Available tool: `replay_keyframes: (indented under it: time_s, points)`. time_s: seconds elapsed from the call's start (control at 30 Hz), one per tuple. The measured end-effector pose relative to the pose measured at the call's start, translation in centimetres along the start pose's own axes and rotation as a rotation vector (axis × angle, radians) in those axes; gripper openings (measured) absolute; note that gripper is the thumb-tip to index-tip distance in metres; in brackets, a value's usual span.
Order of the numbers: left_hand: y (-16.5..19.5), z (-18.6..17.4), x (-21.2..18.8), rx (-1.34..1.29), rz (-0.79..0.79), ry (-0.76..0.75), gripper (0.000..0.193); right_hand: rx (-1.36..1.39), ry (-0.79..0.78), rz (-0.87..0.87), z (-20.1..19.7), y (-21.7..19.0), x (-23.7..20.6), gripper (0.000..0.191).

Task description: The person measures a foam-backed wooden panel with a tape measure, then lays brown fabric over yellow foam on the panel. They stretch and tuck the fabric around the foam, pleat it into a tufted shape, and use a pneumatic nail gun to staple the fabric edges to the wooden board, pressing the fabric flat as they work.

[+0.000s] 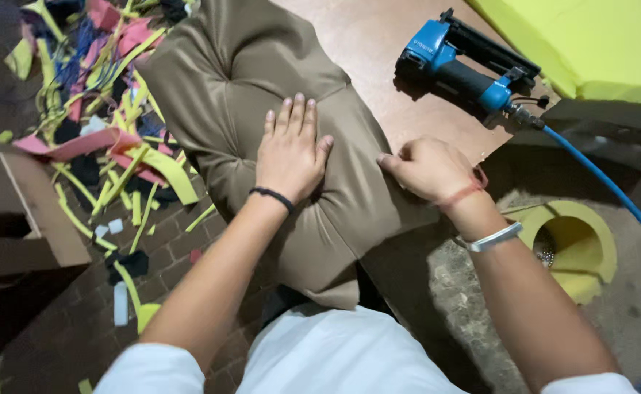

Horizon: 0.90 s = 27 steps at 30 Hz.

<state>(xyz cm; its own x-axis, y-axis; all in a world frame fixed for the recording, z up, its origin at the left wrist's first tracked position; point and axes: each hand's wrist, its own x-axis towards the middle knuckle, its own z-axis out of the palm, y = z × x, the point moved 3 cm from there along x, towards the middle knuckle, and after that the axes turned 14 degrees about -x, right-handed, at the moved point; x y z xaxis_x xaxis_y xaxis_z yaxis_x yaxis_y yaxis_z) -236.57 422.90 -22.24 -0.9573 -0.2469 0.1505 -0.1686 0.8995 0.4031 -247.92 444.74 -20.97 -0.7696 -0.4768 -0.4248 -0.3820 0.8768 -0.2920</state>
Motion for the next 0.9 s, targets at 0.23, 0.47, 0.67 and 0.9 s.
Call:
replay_keyframes:
  time_s: [0.23,0.47,0.67,0.9]
  points:
    - [0.5,-0.3,0.6,0.036,0.005,0.001,0.065,0.189,0.413,-0.406,1.0,-0.4,2.8,0.055]
    - [3.7,2.2,0.9,0.105,-0.043,0.053,0.071,0.424,0.353,-0.348,1.9,1.2,3.1,0.028]
    - [9.1,4.4,-0.4,0.048,0.014,-0.023,0.072,0.451,0.357,-0.351,2.6,0.7,3.5,0.026]
    - [11.3,5.4,-0.7,0.072,0.047,-0.130,0.078,0.430,0.390,-0.425,0.8,1.4,2.2,0.025]
